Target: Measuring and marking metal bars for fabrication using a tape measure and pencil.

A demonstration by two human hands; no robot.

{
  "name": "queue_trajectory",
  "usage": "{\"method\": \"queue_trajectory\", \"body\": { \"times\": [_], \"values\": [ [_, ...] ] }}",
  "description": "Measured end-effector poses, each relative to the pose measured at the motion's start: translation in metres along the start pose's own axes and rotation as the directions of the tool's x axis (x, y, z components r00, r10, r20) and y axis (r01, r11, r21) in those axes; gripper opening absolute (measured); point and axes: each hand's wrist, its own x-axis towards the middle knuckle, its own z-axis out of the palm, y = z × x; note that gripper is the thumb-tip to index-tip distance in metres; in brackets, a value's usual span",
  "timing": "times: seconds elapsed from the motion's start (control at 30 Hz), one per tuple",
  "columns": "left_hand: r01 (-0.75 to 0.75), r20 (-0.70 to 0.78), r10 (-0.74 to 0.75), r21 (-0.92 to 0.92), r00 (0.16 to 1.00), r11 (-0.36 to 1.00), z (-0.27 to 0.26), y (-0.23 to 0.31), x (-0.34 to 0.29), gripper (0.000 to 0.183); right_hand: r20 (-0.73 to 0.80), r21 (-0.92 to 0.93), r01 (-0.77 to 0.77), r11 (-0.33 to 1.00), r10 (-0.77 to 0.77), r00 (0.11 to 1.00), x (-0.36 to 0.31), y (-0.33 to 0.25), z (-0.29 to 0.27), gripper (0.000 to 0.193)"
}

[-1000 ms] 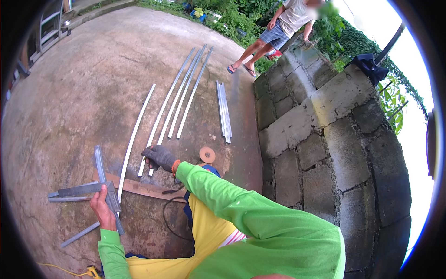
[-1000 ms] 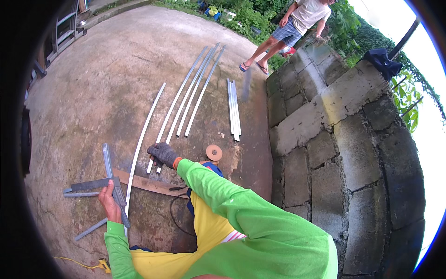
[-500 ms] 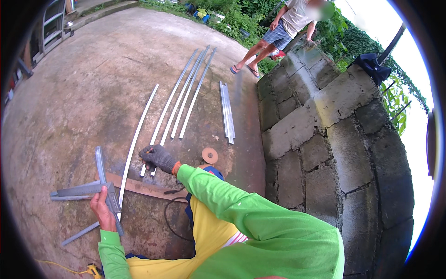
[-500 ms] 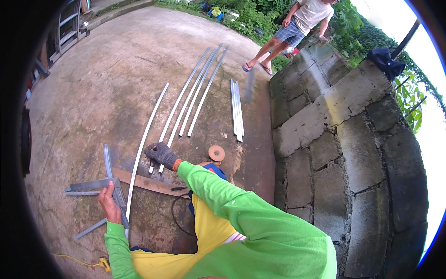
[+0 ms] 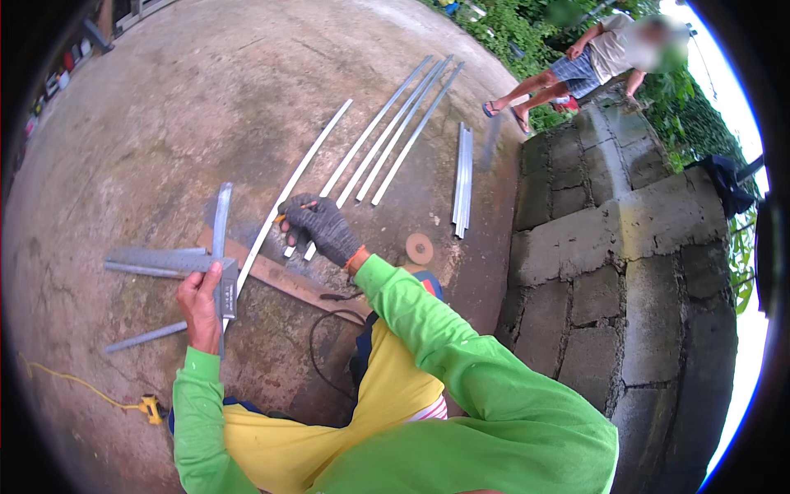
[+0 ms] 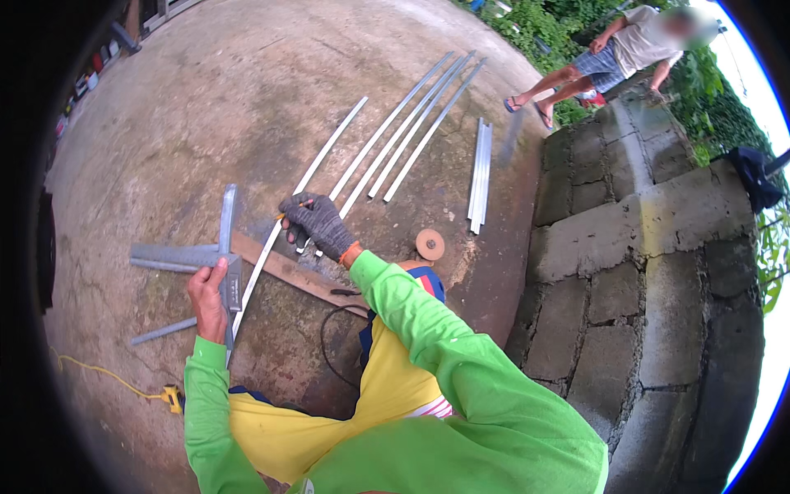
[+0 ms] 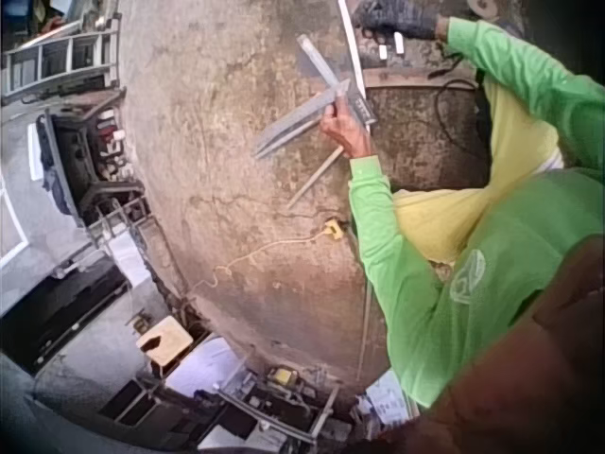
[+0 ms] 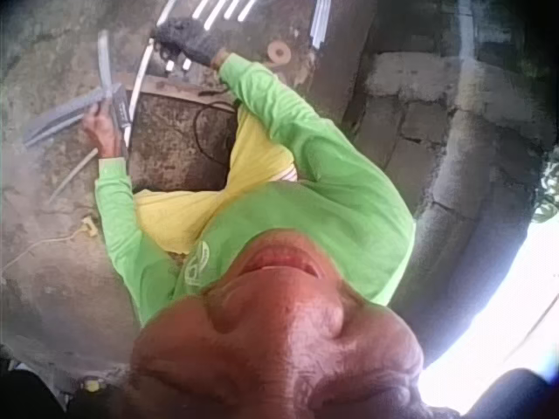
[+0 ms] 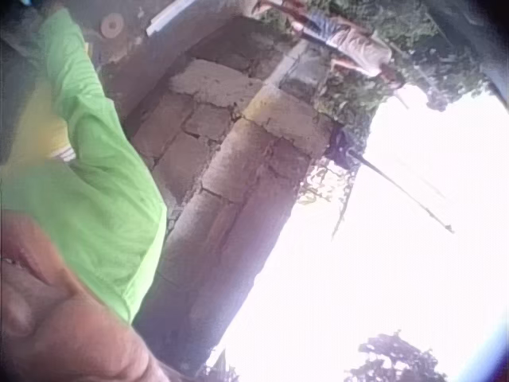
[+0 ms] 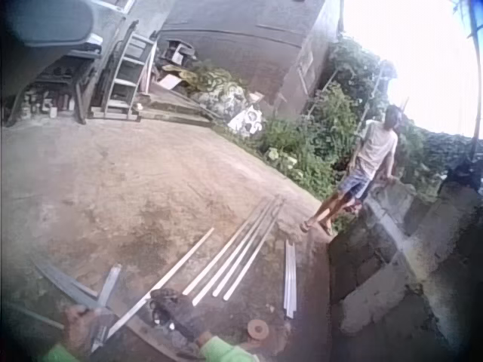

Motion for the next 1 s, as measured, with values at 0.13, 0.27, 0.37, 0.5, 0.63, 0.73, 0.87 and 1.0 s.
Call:
{"method": "queue_trajectory", "body": {
  "times": [0.13, 0.27, 0.37, 0.5, 0.63, 0.73, 0.87, 1.0],
  "values": [
    [0.015, -0.036, -0.011, 0.094, 0.999, 0.995, -0.003, 0.006, -0.002, 0.025, 0.057, 0.094, 0.11, 0.989, -0.116, 0.992, 0.004, -0.009, 0.033, 0.022],
    [0.067, -0.042, -0.064, 0.074, 0.997, 0.995, -0.006, 0.012, -0.007, 0.024, 0.157, 0.031, 0.17, 0.985, -0.173, 0.972, -0.017, -0.016, 0.059, 0.024],
    [0.004, -0.013, -0.002, 0.174, 1.0, 0.985, -0.008, 0.017, -0.008, 0.023, 0.157, -0.117, 0.154, 0.981, -0.135, 0.978, -0.024, -0.016, 0.071, 0.024],
    [0.001, -0.035, 0.006, 0.182, 0.999, 0.983, -0.011, 0.018, -0.014, 0.022, 0.169, -0.281, 0.131, 0.951, -0.085, 0.982, -0.021, -0.006, 0.081, 0.021],
    [-0.006, -0.043, 0.016, 0.213, 0.999, 0.977, -0.014, 0.017, -0.018, 0.023, 0.198, -0.342, 0.216, 0.915, -0.154, 0.968, -0.018, 0.01, 0.088, 0.02],
    [-0.008, -0.048, 0.018, 0.205, 0.999, 0.979, -0.015, 0.016, -0.018, 0.023, 0.236, -0.352, 0.259, 0.9, -0.182, 0.955, -0.016, 0.017, 0.091, 0.02],
    [0.009, -0.057, 0.005, 0.249, 0.998, 0.968, -0.017, 0.013, -0.018, 0.019, 0.221, -0.404, 0.294, 0.866, -0.22, 0.95, -0.017, 0.021, 0.094, 0.02],
    [0.009, -0.071, 0.007, 0.21, 0.997, 0.978, -0.017, 0.008, -0.016, 0.019, 0.236, -0.395, 0.347, 0.851, -0.271, 0.933, -0.019, 0.021, 0.095, 0.02]
  ]
}}
